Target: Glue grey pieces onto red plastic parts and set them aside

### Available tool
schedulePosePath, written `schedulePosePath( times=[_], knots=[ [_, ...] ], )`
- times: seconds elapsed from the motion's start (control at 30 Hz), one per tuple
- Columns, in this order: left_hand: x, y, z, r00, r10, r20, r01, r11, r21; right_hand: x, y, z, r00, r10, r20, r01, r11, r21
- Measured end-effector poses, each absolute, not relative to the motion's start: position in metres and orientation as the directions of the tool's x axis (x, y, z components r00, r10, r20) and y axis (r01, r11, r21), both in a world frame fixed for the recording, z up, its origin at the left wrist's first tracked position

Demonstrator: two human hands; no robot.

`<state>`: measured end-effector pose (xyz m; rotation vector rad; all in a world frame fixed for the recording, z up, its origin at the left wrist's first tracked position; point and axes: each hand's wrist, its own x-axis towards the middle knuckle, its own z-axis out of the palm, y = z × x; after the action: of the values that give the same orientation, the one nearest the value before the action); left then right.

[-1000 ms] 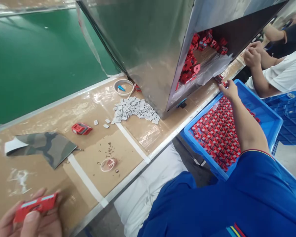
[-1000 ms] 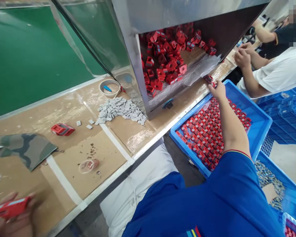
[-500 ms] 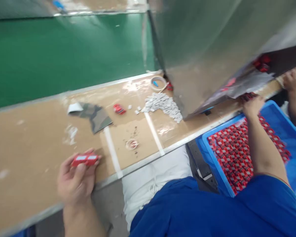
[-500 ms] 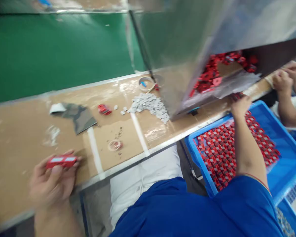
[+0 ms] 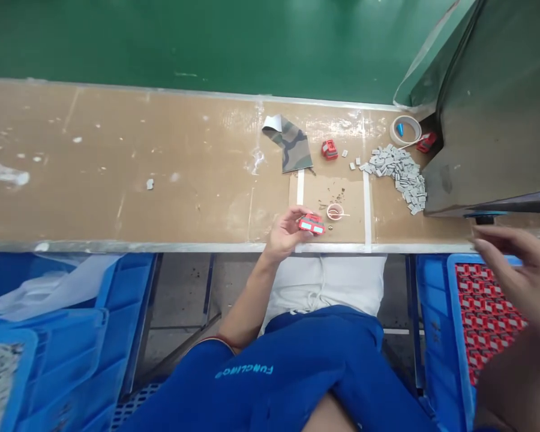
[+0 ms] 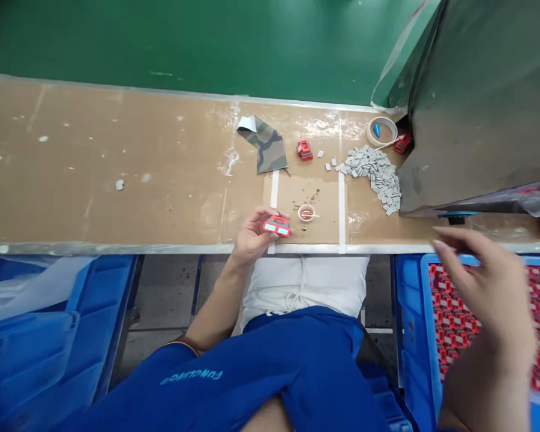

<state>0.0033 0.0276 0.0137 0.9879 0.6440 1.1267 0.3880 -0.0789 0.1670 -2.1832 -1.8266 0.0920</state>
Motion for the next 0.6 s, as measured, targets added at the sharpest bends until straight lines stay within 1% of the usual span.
schedulePosePath(
  times=[0.07, 0.1, 0.13, 0.2, 0.27, 0.33, 0.5, 0.6],
  knots=[
    [0.008, 0.023, 0.014, 0.372, 0.926, 0.062, -0.435, 0.115, 0.893, 0.331, -0.044, 0.158, 0.068, 0.988, 0.142, 0.875, 0.009, -0.483],
    [0.01, 0.02, 0.014, 0.39, 0.918, 0.067, -0.424, 0.115, 0.898, 0.306, -0.028, 0.146, 0.026, 0.988, 0.155, 0.823, 0.067, -0.564],
    [0.011, 0.018, 0.014, 0.404, 0.912, 0.069, -0.41, 0.114, 0.905, 0.285, -0.015, 0.131, -0.03, 0.989, 0.146, 0.764, 0.117, -0.634],
    [0.01, 0.013, 0.014, 0.414, 0.908, 0.066, -0.373, 0.103, 0.922, 0.253, 0.004, 0.098, -0.105, 0.981, 0.162, 0.67, 0.19, -0.717],
    [0.008, 0.01, 0.014, 0.427, 0.903, 0.04, -0.325, 0.112, 0.939, 0.235, 0.012, 0.07, -0.108, 0.966, 0.234, 0.619, 0.25, -0.745],
    [0.006, 0.008, 0.015, 0.449, 0.893, 0.018, -0.289, 0.126, 0.949, 0.226, 0.015, 0.055, -0.08, 0.943, 0.322, 0.597, 0.304, -0.743],
    [0.004, 0.008, 0.014, 0.468, 0.883, 0.044, -0.27, 0.096, 0.958, 0.223, 0.021, 0.054, 0.0, 0.86, 0.51, 0.594, 0.411, -0.692],
    [0.004, 0.007, 0.011, 0.444, 0.895, 0.047, -0.254, 0.075, 0.964, 0.222, 0.025, 0.053, 0.029, 0.84, 0.542, 0.585, 0.426, -0.691]
  ],
)
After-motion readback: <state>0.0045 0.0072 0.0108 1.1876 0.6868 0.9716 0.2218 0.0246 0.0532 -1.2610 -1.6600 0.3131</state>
